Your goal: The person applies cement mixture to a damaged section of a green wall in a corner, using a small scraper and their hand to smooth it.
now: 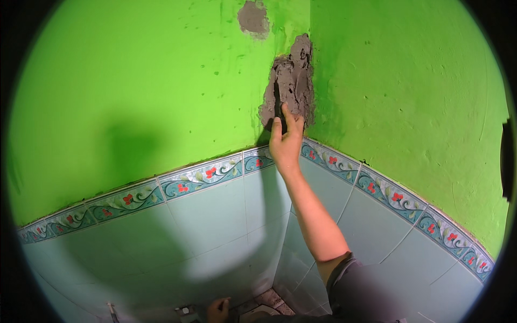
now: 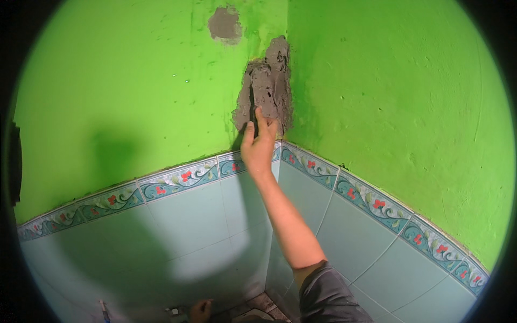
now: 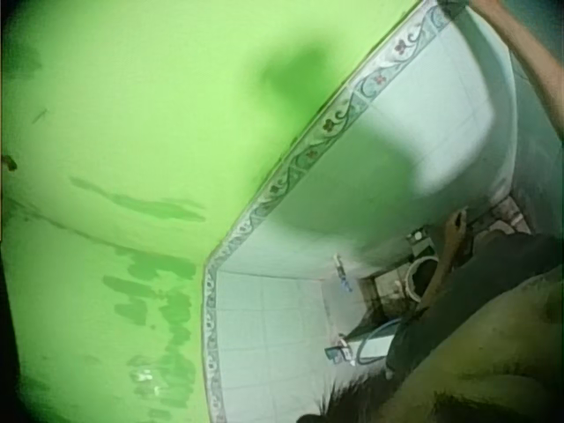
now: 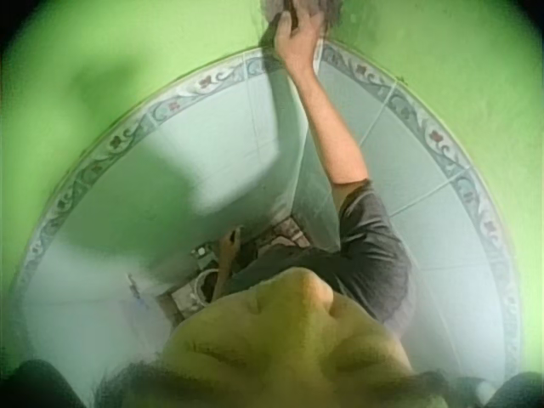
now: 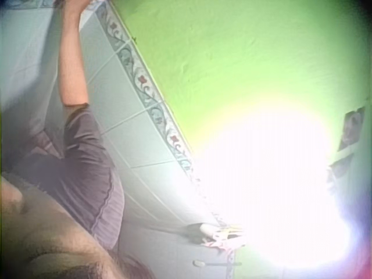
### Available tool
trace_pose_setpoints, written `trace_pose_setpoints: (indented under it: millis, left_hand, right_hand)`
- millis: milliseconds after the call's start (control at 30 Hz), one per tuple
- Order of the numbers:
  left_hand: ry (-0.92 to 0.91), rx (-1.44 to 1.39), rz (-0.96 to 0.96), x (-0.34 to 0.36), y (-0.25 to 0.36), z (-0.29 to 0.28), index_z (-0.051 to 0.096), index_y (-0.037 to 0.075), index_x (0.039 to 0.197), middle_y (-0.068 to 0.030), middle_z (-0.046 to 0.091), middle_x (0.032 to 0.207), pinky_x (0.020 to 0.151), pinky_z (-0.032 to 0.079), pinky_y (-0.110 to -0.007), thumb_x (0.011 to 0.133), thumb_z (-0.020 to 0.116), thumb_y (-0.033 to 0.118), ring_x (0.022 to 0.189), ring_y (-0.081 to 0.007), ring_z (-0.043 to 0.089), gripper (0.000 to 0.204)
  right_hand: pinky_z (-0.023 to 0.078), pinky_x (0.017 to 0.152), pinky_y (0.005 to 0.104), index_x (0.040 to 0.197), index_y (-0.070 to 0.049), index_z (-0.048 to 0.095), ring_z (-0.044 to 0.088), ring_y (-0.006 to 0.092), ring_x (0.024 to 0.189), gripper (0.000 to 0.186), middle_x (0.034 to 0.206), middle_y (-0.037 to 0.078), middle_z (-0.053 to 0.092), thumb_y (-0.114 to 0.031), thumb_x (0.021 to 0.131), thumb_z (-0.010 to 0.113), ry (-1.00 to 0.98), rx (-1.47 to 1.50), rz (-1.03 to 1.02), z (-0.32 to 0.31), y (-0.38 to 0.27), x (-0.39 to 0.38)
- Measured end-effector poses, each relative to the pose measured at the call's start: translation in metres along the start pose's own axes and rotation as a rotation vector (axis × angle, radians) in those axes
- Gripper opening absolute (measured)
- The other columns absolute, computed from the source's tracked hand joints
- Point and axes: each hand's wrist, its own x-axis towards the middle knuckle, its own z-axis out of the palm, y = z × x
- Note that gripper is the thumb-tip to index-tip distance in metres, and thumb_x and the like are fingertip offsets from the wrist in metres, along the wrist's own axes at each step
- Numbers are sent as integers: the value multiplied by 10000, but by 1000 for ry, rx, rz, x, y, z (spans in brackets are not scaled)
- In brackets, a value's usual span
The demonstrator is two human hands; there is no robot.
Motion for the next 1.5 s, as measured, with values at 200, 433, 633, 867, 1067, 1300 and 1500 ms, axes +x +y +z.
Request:
trace_pose_setpoints:
  millis: [200,433,633,867,1067,1300,1500]
  left_hand:
    - [-57,98,-59,-3,43,1,638,1,1250,-164,657,1264,1022,433,-394,1025,507,272,1176,-317,601,375]
    - [-85,110,-21,14,-17,26,636,2,1251,-173,659,1255,1012,441,-393,1023,511,251,1154,-323,611,360]
    - [-67,143,95,13,-18,29,648,6,1233,-167,670,1238,1006,448,-387,1017,515,239,1155,-317,615,344]
    - [-130,122,3,11,-20,30,642,21,1249,-165,658,1260,1021,436,-388,1023,499,272,1188,-323,599,367]
    - [-153,126,-22,12,-24,31,625,30,1275,-172,620,1321,1056,405,-398,1037,465,281,1240,-330,562,381]
    - [-180,147,-101,8,-9,25,597,38,1312,-171,584,1368,1075,390,-402,1039,461,280,1274,-335,532,389]
    - [-157,76,-81,8,-21,26,597,47,1316,-170,580,1374,1081,390,-414,1036,468,290,1281,-340,527,393]
  right_hand:
    - [423,950,336,1359,90,514,530,291,1062,448,1167,204,493,-124,969,561,3,211,304,10,-38,8]
    - [445,892,322,1361,116,496,542,254,994,469,1157,190,494,-120,961,566,-45,304,409,11,-77,17]
    - [431,632,279,1375,102,492,496,125,720,475,1132,151,492,-127,966,566,-10,369,319,10,-62,21]
    - [406,591,227,1391,72,488,487,82,666,465,934,52,526,-135,981,565,-36,572,487,-22,-57,8]
    - [418,666,239,1348,61,541,482,117,844,415,1037,89,496,-138,984,547,-8,334,282,-29,-45,-10]
    - [382,633,221,1370,19,542,414,69,762,392,1003,43,467,-109,999,530,53,161,157,-32,-52,-20]
    - [436,947,380,1353,105,501,540,333,1070,459,1159,224,516,-175,989,507,111,102,316,-1,-41,-14]
